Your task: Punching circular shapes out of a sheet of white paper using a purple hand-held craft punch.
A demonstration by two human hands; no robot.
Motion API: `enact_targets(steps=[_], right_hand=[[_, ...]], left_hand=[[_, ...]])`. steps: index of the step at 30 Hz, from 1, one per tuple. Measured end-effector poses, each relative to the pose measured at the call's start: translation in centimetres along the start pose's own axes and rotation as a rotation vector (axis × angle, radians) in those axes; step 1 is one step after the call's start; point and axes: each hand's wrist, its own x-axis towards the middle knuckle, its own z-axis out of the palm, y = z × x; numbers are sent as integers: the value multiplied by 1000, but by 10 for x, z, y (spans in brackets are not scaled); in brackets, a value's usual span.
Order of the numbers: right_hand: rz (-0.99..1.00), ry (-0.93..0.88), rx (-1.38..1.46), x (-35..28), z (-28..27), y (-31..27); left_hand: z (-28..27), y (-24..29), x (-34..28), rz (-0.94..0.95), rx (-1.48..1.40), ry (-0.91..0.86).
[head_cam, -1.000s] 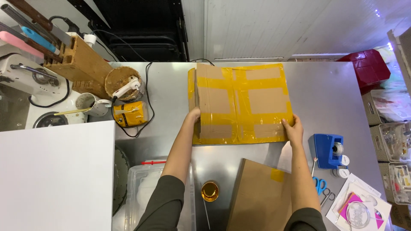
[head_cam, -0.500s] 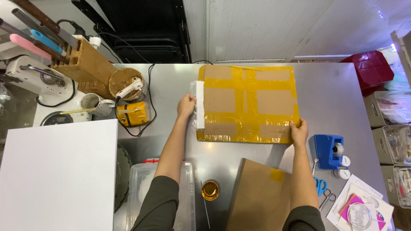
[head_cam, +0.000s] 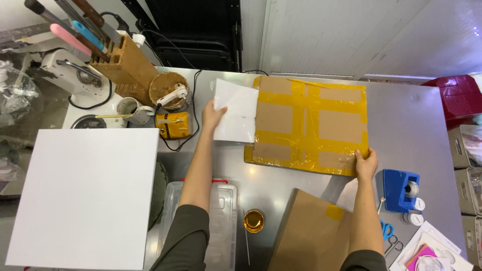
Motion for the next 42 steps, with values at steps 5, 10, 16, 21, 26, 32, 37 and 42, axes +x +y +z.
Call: enact_targets(steps=[5,10,16,21,26,32,37,42], right_hand=[[-27,50,-81,8,19,17],[-356,290,-234,-21,5,-97],[-442,-319,481,-83,6,-272],[-201,-844,1126,-113,18,-284],[-286,-579,964,-233,-99,-370],[-451,-419,865,-336,-126,-350],[-392,-397,964,-402,-130,-329],[-392,-318,1041,-454,-146,-335]], left_hand=[[-96,160,-46,158,174,147],[-141,242,-105,304,-32,141],[-167,279,-176,435,-422,-116],[-202,277,-237,479,-504,-213],[-259,274,-298,461,-256,40],[-340,264,-366,555,-190,181],[-386,207,-388,606,-321,-21],[-408,157,-390,509,-715,-293]])
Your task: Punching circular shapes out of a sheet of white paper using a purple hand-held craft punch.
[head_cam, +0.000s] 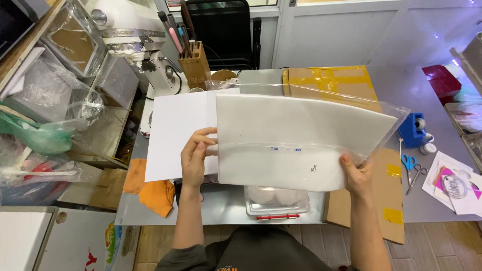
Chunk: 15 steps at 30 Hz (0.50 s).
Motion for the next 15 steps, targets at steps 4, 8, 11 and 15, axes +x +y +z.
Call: enact_targets(steps=[4,8,11,15], right_hand=[[-7,30,23,-20,7,-16],[23,72,25,-35,4,-29],[46,86,58,-47,-16,-20],[127,166,22,-67,-56,-1]], left_hand=[[-7,-2,-4,-50,6,-83],[-3,-13,-4,-205,-10,-82],[5,-26,-5,-303,2,-188],[19,-69,-12,-497,60,-343]])
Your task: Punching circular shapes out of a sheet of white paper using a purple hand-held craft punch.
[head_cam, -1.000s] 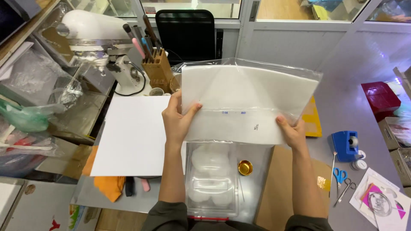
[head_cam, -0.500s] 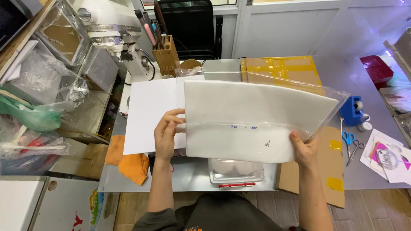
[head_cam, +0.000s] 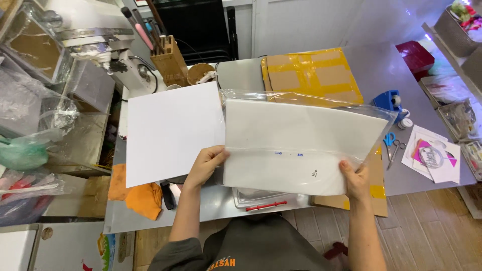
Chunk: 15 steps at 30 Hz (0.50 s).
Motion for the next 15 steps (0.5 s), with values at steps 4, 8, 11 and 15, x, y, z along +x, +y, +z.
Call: enact_targets(steps=[4,8,11,15], right_hand=[[94,97,-87,-14,-51,10],[191,151,-174,-31,-100,13],[272,173,-229,-41,-132,11],[347,280,-284,-55,-170,4]], left_hand=[[24,-44,21,-106,-8,-20],[58,-70,39,-175,-39,12],[86,-88,55,-161,-44,19],[143,-100,80,-141,-125,30]])
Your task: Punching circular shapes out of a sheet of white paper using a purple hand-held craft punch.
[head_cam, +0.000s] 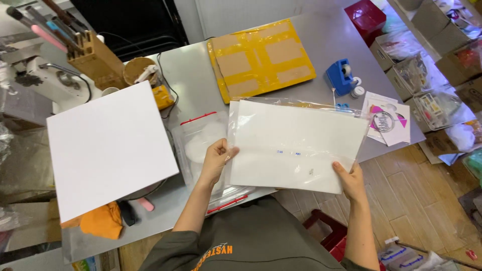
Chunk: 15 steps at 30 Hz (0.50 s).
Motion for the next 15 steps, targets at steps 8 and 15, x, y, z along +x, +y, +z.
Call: enact_targets(steps=[8,15], right_hand=[[125,334,64,-22,-36,28],[75,370,1,-29,-26,130]], left_hand=[[96,-61,84,15,-31,-121],[81,-97,96,92,442,-12]])
